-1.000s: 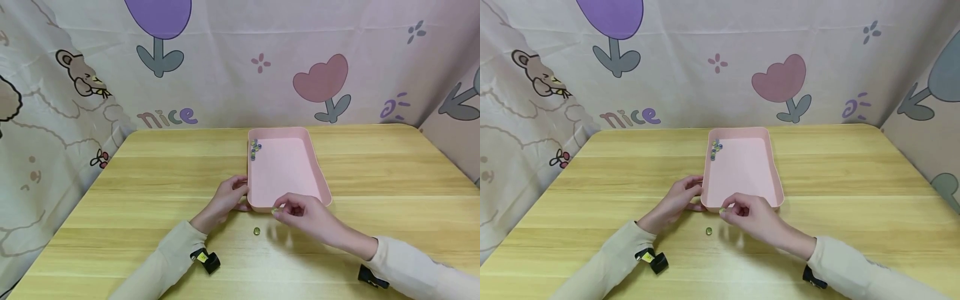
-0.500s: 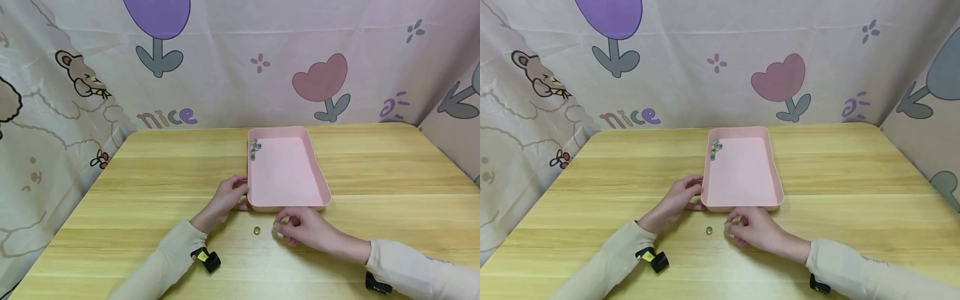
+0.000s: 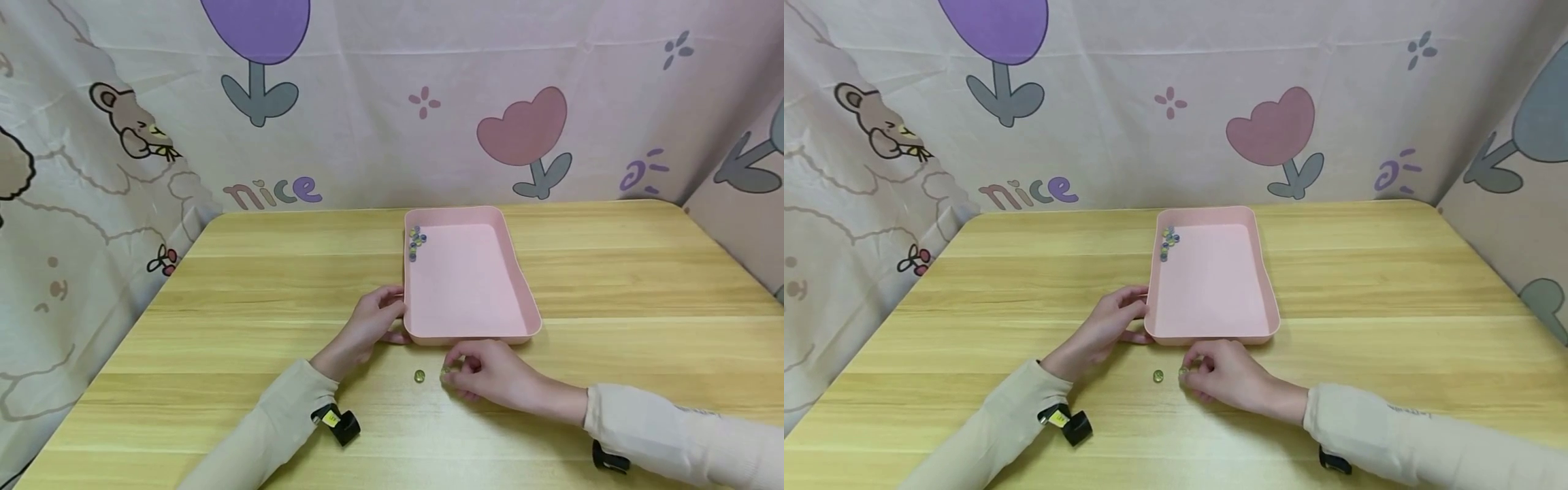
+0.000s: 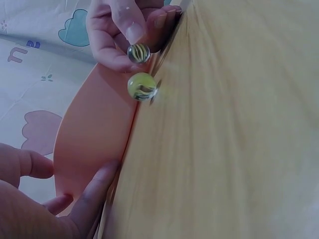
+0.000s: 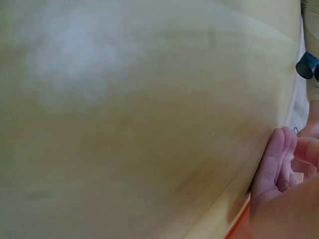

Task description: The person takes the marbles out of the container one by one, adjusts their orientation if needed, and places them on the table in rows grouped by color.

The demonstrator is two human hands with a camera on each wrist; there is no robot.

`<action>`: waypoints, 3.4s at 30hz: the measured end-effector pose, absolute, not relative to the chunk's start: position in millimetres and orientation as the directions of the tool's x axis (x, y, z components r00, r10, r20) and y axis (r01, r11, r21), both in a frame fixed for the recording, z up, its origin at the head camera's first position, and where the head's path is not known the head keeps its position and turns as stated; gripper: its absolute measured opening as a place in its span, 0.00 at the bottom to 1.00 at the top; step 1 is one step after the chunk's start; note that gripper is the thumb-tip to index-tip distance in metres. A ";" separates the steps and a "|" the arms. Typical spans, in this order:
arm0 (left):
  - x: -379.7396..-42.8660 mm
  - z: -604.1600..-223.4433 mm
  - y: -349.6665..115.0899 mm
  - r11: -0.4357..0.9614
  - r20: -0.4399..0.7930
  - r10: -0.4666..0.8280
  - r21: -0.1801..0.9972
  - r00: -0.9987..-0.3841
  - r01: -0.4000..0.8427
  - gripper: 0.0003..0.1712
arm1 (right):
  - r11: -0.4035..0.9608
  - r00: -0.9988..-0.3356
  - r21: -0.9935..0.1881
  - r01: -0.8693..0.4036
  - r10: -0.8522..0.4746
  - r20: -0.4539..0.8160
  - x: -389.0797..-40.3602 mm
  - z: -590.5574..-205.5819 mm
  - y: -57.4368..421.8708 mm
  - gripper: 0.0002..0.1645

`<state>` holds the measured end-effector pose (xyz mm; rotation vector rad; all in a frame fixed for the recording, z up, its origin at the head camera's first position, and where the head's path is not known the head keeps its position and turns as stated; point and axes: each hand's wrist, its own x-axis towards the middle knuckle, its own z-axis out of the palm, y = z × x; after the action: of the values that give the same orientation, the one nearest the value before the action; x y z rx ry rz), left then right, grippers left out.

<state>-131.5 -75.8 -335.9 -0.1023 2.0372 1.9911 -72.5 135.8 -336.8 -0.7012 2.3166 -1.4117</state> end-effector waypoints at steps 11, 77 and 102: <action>-131.1 -335.4 -76.5 0.051 -0.250 0.155 0.968 -0.956 -0.244 0.27 | 0.389 -0.811 -0.882 -0.265 -0.585 -0.014 -73.3 -340.2 132.8 0.05; -130.5 -338.5 -77.9 0.062 -0.274 0.143 0.961 -0.951 -0.268 0.28 | 0.482 -0.810 -0.793 -0.372 -0.585 0.025 -67.7 -337.3 139.3 0.09; -131.3 -335.3 -77.1 0.049 -0.257 0.156 0.967 -0.954 -0.252 0.27 | 0.545 -0.805 -0.749 -0.377 -0.592 -0.025 -70.8 -328.3 128.9 0.12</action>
<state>-131.3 -77.1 -335.3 -0.0971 2.0392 1.9805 -70.8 128.9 -328.3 -0.8073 2.5085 -1.1184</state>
